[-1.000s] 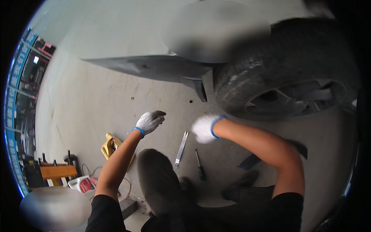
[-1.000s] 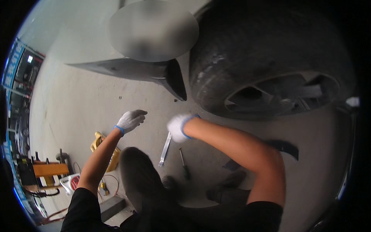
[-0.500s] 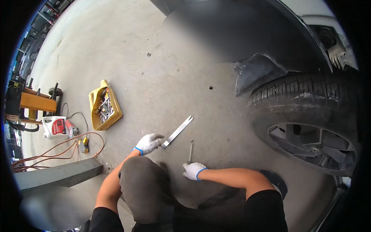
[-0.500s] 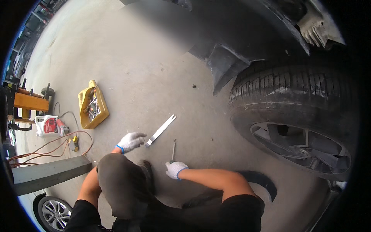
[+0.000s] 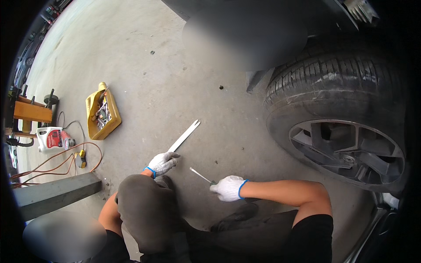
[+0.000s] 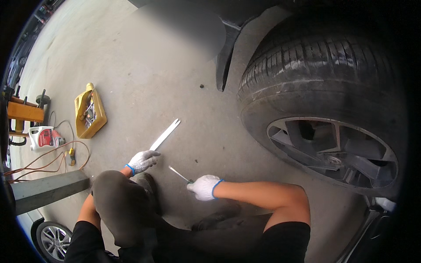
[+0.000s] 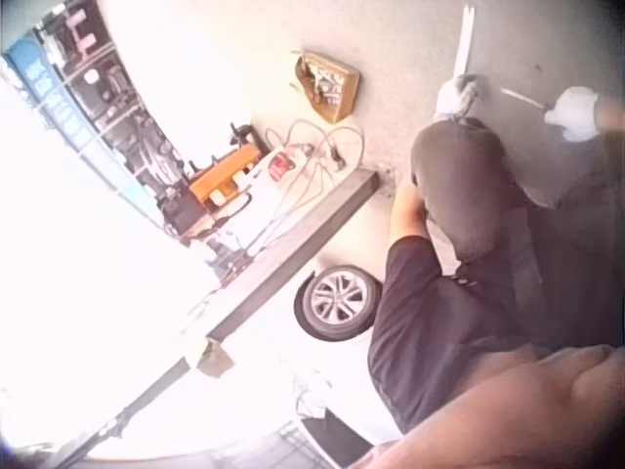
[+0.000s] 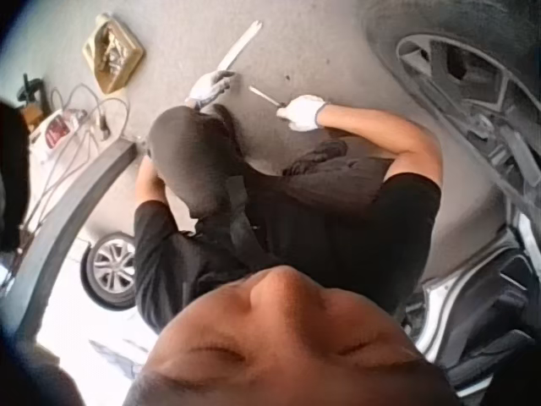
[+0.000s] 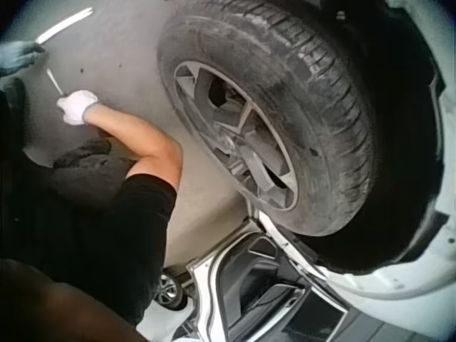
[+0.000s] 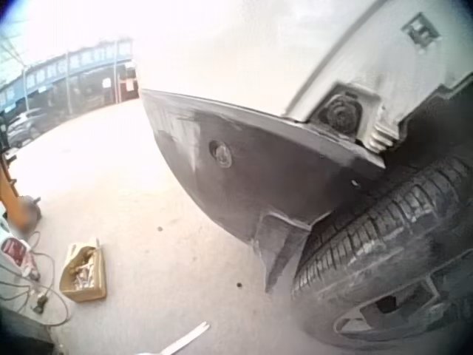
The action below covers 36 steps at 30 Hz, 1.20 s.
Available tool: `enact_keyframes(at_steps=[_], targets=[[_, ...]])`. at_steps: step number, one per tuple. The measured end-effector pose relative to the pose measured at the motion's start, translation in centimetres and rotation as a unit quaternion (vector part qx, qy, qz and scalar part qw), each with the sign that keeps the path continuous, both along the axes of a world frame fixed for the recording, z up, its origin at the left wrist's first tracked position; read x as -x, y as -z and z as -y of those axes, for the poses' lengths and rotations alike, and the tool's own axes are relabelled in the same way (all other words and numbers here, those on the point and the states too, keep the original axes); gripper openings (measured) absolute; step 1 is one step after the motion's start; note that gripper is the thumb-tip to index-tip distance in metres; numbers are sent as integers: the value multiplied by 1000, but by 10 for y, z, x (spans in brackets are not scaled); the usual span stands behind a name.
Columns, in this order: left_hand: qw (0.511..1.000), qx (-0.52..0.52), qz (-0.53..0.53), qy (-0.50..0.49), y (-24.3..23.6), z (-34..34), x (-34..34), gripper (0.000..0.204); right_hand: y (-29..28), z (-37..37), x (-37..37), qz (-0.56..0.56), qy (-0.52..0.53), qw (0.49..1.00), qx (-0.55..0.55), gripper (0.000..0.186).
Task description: The person sorts fasteners from a yellow container into a white bin, then kneels by a white car to remove and reattach clips and fasteners around the front right wheel arch and bumper area using a screwdriver and pliers.
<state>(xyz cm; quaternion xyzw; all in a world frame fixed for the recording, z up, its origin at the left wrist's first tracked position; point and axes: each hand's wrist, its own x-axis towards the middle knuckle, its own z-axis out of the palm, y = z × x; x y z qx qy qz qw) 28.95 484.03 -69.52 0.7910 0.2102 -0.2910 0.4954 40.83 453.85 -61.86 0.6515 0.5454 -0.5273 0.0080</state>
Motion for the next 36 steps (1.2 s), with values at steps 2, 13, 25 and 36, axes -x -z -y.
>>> enact_keyframes(at_steps=[2,13,25,36], targets=[[998,-31,3,63,-5,0,-9,40,-3,19,-14,50,37,998,-23,33],[848,-352,134,373,-161,-2,-214,35,84,47,-104,356,179,914,-78,38],[950,-154,17,273,-81,-93,-62,44,95,62,-100,300,147,936,-109,28],[754,-572,213,-243,5,-175,7,46,75,-36,-100,313,115,904,-269,31]])
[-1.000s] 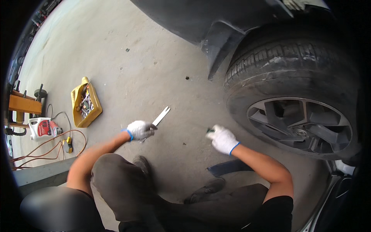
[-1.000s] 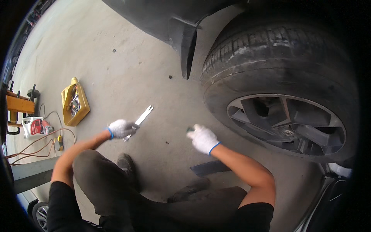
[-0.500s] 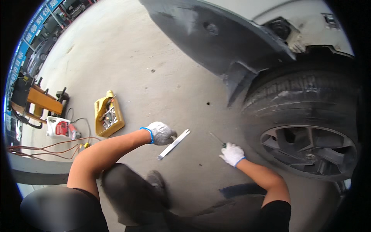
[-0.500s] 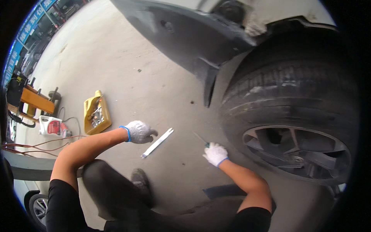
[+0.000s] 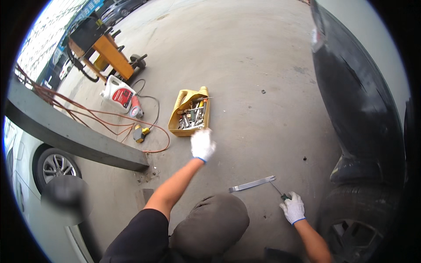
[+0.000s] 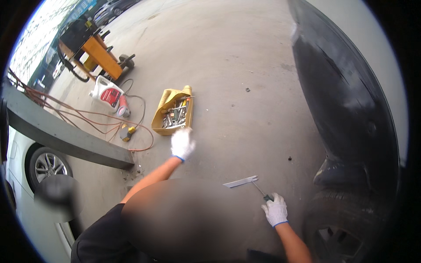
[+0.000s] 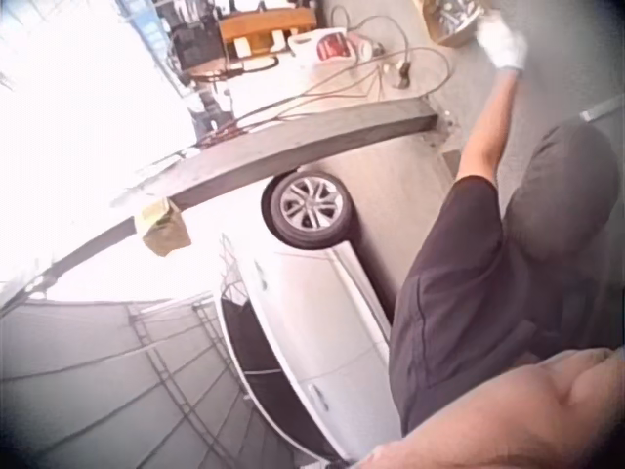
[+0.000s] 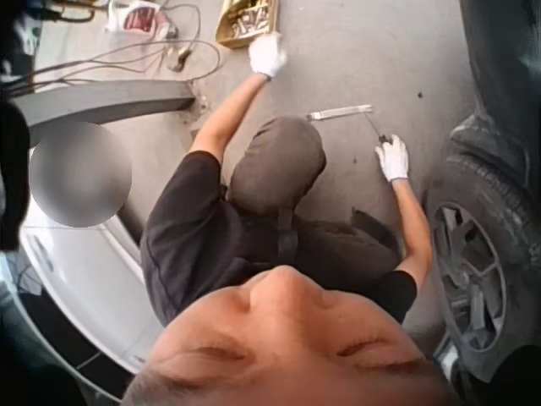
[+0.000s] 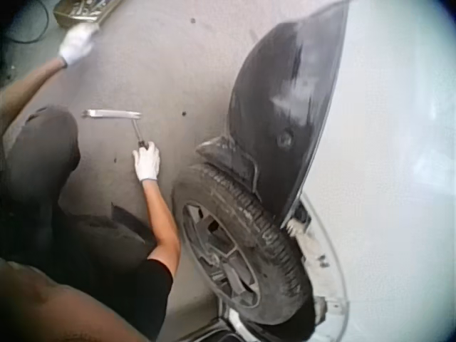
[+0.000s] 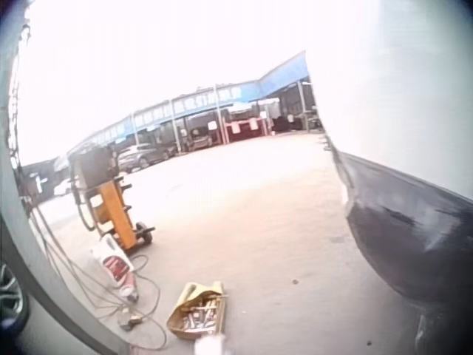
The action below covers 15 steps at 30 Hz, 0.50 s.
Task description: The person sorts fasteners from a yellow container into a white bin, then kneels by a white car to remove and reattach clips and fasteners around the front right wheel arch and bumper area using a screwdriver and pliers.
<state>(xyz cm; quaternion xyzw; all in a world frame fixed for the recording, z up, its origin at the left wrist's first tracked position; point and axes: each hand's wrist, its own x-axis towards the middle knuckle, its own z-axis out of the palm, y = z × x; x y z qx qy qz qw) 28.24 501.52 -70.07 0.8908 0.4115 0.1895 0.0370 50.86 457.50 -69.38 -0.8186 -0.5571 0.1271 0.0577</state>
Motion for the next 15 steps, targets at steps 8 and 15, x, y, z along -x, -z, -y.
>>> enact_keyframes(at_steps=[8,15], targets=[[990,-75,-116,34,15,-59,53,36,-19,-16,10,-135,40,990,9,25],[990,99,-40,96,-15,43,69,27,-46,-74,38,-193,-90,977,-25,23]])
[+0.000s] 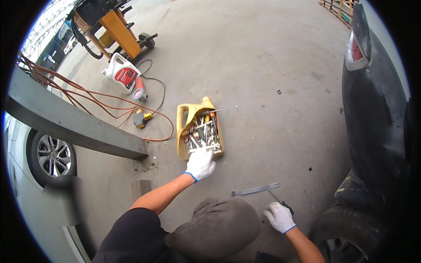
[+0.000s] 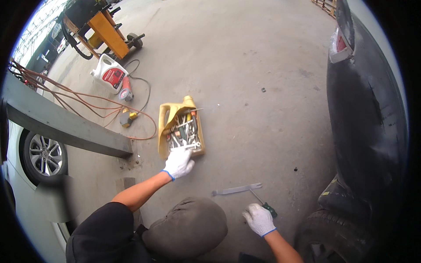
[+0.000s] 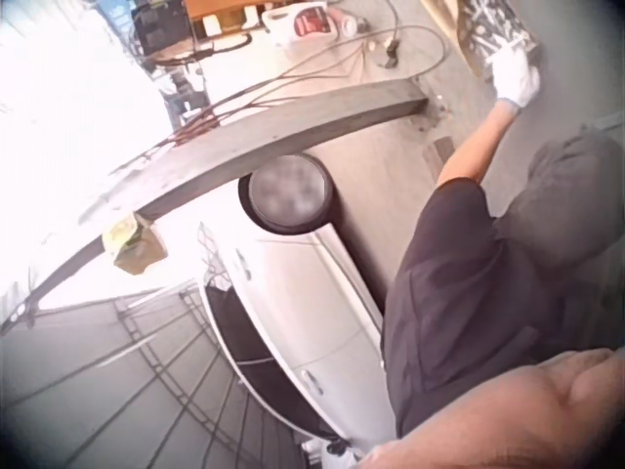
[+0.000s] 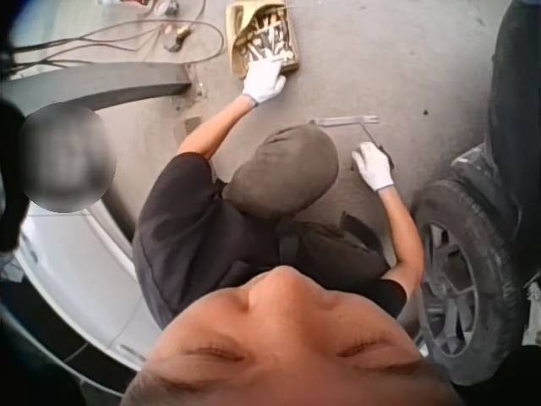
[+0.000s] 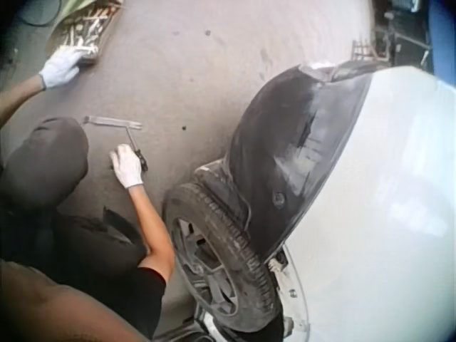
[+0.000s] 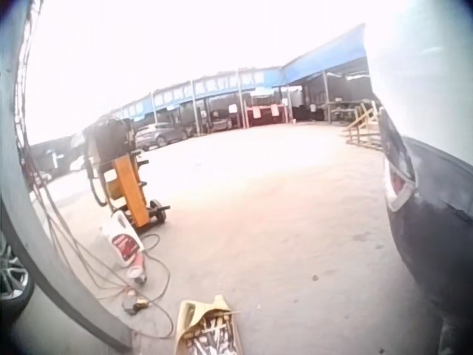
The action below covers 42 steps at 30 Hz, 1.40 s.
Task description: The person sorts fasteners from a yellow container into a white bin, then kneels by a white car to remove and reattach clips and fasteners around the front right wheel arch and bumper area using a screwdriver and pliers.
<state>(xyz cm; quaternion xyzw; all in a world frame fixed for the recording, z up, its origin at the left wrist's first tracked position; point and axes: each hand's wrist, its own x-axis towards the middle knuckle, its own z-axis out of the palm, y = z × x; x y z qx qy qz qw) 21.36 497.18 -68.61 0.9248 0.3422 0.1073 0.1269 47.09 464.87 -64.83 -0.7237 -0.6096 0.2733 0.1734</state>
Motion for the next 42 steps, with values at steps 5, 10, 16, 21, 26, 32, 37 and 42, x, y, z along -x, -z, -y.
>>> enact_keyframes(at_steps=[5,10,16,21,26,32,37,42], targets=[[994,95,23,-46,-27,9,-3,25,-9,-18,27,-103,71,990,58,22],[979,66,-147,-128,45,-27,-4,21,-12,-5,47,-151,58,984,77,22],[926,352,-35,-135,20,-36,0,40,-27,7,46,-178,111,970,124,24],[614,631,350,-320,-25,66,-21,35,-11,-32,44,-387,159,905,81,38],[539,720,395,-189,-20,111,-56,37,0,-90,74,-529,212,816,93,23],[653,477,451,-378,-3,53,-24,44,30,-66,106,-379,103,917,71,20],[856,443,-19,-268,-9,-8,23,47,7,-51,60,-207,-53,975,64,25],[989,69,-131,-25,-24,18,-11,36,-28,-13,20,-125,13,987,100,23]])
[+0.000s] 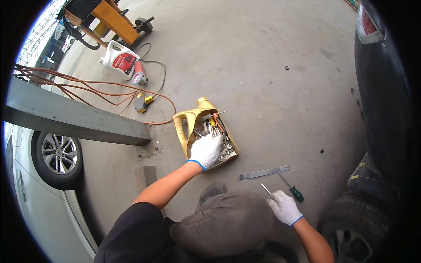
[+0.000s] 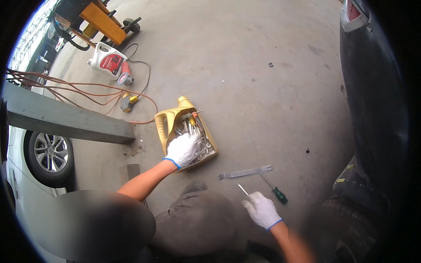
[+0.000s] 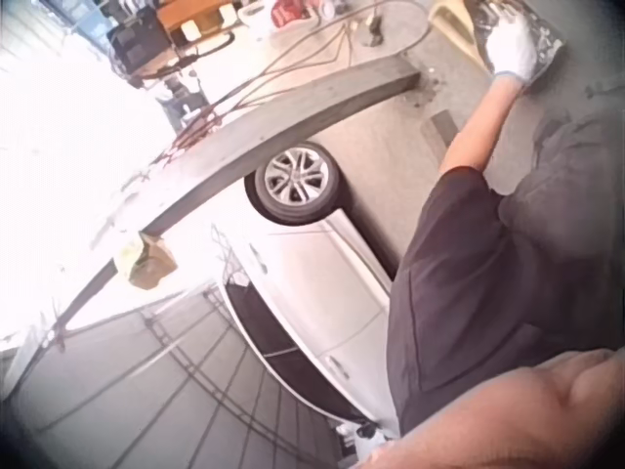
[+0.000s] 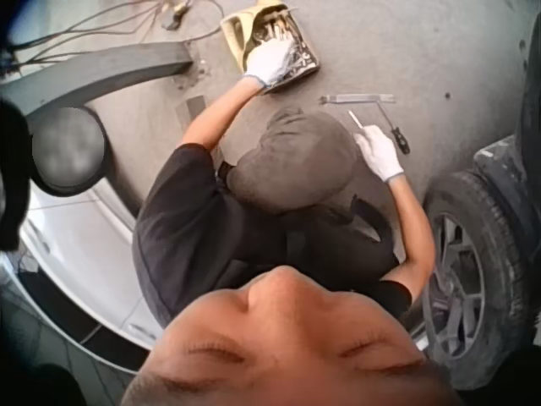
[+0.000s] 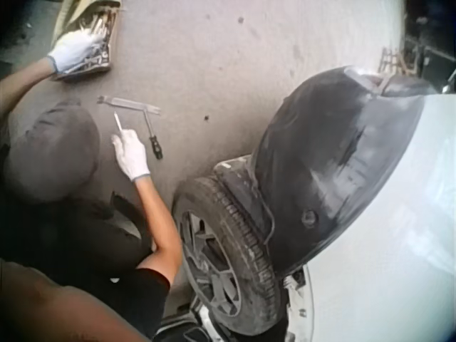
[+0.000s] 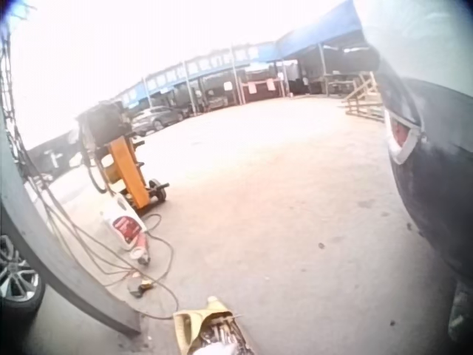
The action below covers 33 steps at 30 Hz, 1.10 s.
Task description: The person sorts fasteners from a yellow container into a white bin, then kneels by a white car to remove and reattach clips and fasteners around the front right wheel arch and bumper area using a screwdriver and pliers.
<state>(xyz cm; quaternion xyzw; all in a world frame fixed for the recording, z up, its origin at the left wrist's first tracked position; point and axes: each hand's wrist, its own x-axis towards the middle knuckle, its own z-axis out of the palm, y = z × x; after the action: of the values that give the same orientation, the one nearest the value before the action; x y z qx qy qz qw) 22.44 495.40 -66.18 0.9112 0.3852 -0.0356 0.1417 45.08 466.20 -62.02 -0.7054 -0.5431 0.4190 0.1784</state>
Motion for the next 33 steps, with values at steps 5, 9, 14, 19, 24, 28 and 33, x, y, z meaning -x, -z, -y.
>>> enact_keyframes(at_steps=[5,9,14,19,24,28,33], targets=[[987,0,-103,126,51,-12,-13,33,12,38,4,-37,121,992,9,19],[991,-14,-83,106,56,-10,-10,20,11,41,15,-39,111,993,28,20],[998,10,-39,49,44,-8,0,16,12,37,14,-29,94,995,19,20],[997,-29,10,-72,65,-43,-5,24,8,29,12,-24,91,995,25,21],[987,80,20,-138,86,-52,-11,35,10,32,12,-28,85,995,34,23],[984,98,49,-141,92,-55,-17,35,15,39,14,-23,69,997,30,23],[999,-33,-22,-21,90,-58,-17,26,18,41,14,-14,61,997,41,26]])
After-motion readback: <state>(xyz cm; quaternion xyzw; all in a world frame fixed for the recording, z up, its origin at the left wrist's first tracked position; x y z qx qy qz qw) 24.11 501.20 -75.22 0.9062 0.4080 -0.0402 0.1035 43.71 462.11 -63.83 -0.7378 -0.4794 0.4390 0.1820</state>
